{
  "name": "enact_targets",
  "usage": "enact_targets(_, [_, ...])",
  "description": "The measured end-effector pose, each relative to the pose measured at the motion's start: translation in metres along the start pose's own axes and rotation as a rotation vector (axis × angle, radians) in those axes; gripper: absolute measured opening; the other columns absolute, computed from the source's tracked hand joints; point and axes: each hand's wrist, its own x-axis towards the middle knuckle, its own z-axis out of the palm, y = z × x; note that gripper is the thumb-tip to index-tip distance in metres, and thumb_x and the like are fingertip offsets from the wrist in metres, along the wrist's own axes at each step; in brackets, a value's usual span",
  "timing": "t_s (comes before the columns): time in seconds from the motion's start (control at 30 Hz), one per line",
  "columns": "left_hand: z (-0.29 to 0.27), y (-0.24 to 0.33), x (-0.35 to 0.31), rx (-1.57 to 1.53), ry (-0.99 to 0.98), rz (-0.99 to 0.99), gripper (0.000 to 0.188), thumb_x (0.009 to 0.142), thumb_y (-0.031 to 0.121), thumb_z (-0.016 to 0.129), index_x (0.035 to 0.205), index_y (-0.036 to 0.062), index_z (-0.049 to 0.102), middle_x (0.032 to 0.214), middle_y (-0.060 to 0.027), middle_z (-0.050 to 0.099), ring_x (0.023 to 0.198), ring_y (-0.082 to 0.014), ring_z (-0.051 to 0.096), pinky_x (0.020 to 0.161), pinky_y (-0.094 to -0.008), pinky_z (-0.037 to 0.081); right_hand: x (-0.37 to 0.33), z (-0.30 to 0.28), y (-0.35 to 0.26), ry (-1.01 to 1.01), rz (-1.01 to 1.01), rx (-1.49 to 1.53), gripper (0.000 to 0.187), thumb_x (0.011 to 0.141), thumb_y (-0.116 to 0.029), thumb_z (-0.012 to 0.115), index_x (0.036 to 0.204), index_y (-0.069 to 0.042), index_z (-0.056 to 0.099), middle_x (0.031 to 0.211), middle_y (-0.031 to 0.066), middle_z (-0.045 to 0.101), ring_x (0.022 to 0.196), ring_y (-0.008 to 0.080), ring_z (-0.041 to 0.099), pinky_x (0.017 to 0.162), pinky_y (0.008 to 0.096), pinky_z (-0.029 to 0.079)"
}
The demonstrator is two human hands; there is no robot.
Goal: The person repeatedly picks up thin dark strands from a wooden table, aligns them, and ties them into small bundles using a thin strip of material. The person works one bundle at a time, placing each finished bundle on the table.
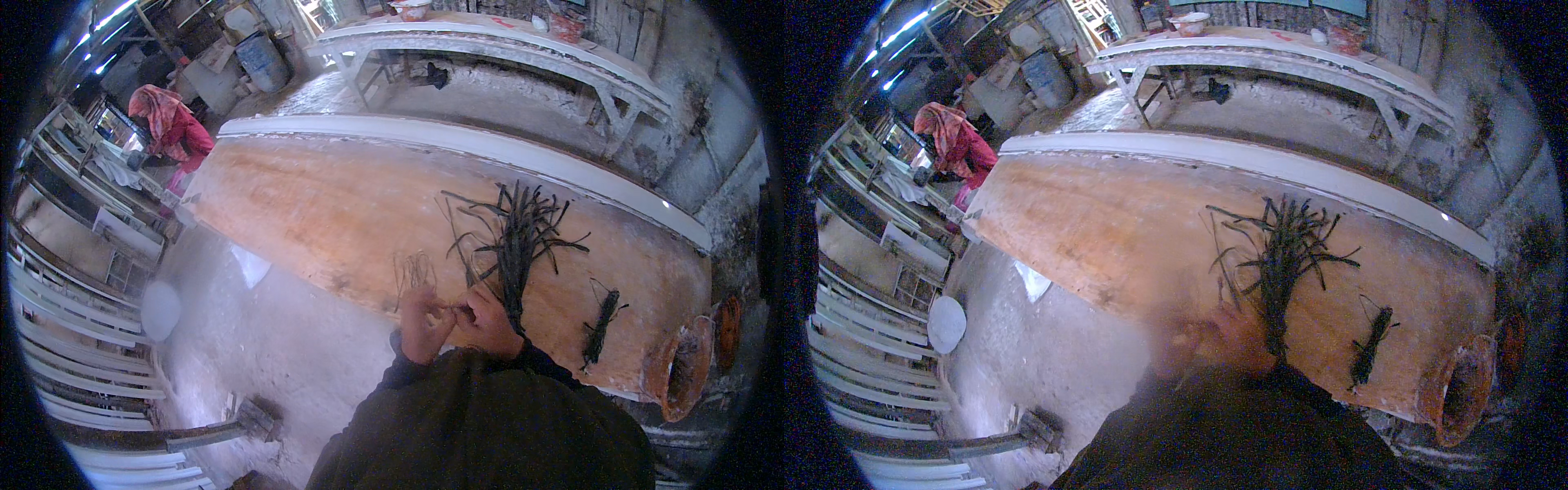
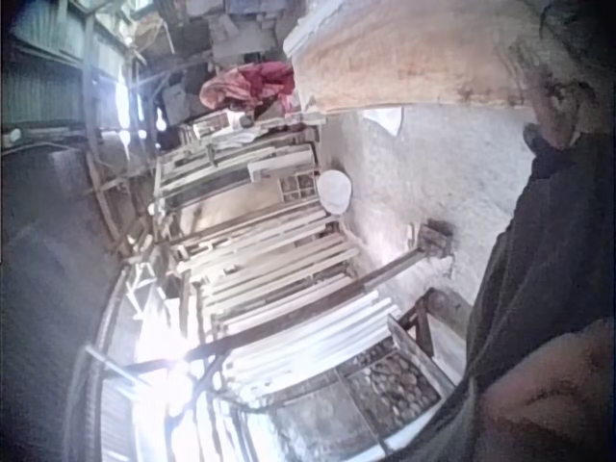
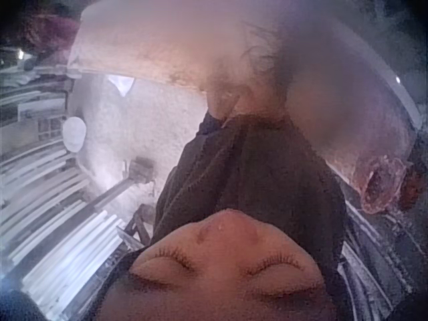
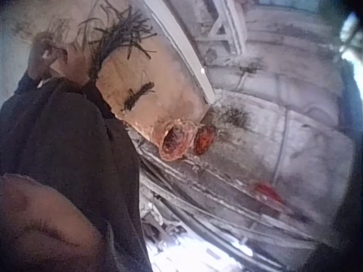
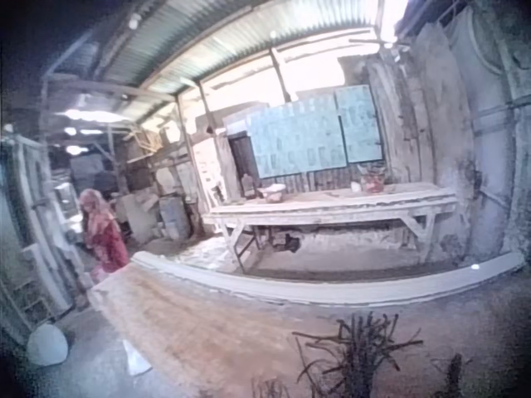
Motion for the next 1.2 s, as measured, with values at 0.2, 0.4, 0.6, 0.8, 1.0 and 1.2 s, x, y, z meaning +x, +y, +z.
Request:
enact_targets(0.2, [0.003, 0.009, 0.009, -0.302, -0.041, -0.327, 0.04, 0.067, -0.007, 0.057, 0.099, 0.0049, 0.037, 0.082, -0.0054, 0.046, 0.073, -0.0118, 0.05, 0.062, -0.0228, 0.043, -0.009, 0.013, 0.01, -0.1, 0.536, 0.897, 0.005, 0.08, -0.006, 0.05, 0.085, -0.004, 0.049, 0.076, 0.0011, 0.049, 0.068, 0.0109, 0.046, 0.06, 0.0265, 0.04])
enact_targets(0.4, [-0.004, 0.008, 0.013, -0.68, -0.129, -0.609, 0.022, 0.071, -0.006, 0.055, 0.088, 0.0042, 0.045, 0.077, -0.0041, 0.048, 0.076, -0.0106, 0.05, 0.066, -0.0227, 0.043, -0.007, 0.001, 0.007, -0.183, 0.81, 1.663, 0.012, 0.081, -0.01, 0.052, 0.092, -0.007, 0.049, 0.081, 0.0017, 0.052, 0.077, 0.0122, 0.05, 0.07, 0.0279, 0.041])
enact_targets(0.6, [-0.003, 0.003, 0.008, -0.749, -0.184, -0.627, 0.008, 0.073, -0.004, 0.055, 0.078, 0.0021, 0.054, 0.081, -0.0043, 0.051, 0.077, -0.0123, 0.05, 0.067, -0.0233, 0.042, -0.008, 0.001, 0.015, -0.239, 0.801, 1.732, 0.015, 0.079, -0.007, 0.054, 0.093, -0.005, 0.052, 0.086, 0.0054, 0.055, 0.079, 0.0157, 0.051, 0.072, 0.0275, 0.042])
enact_targets(0.8, [-0.002, 0.007, 0.005, -0.689, -0.106, -0.392, 0.015, 0.07, -0.004, 0.059, 0.084, 0.0011, 0.056, 0.088, -0.0067, 0.052, 0.081, -0.0152, 0.051, 0.07, -0.0251, 0.043, -0.003, -0.004, 0.007, -0.147, 0.68, 1.424, 0.007, 0.077, -0.006, 0.056, 0.083, -0.001, 0.055, 0.086, 0.0075, 0.058, 0.075, 0.014, 0.053, 0.07, 0.0249, 0.042])
enact_targets(1.0, [-0.008, 0.007, 0.007, -0.697, -0.205, -0.625, 0.015, 0.073, -0.002, 0.058, 0.086, 0.0022, 0.056, 0.089, -0.0064, 0.054, 0.075, -0.0131, 0.053, 0.058, -0.023, 0.046, -0.012, 0.011, 0.025, -0.137, 0.661, 1.041, 0.009, 0.074, -0.007, 0.061, 0.078, -0.001, 0.057, 0.081, 0.0052, 0.058, 0.07, 0.0095, 0.052, 0.066, 0.0225, 0.041])
enact_targets(1.2, [-0.01, 0.01, 0.01, -0.746, -0.227, -0.7, 0.009, 0.078, 0.005, 0.055, 0.087, 0.002, 0.055, 0.082, -0.0055, 0.057, 0.071, -0.0124, 0.055, 0.051, -0.0213, 0.045, -0.001, -0.006, -0.004, -0.068, 0.695, 1.097, 0.008, 0.073, -0.007, 0.062, 0.074, -0.003, 0.055, 0.07, 0.0013, 0.053, 0.063, 0.0079, 0.048, 0.06, 0.0214, 0.038])
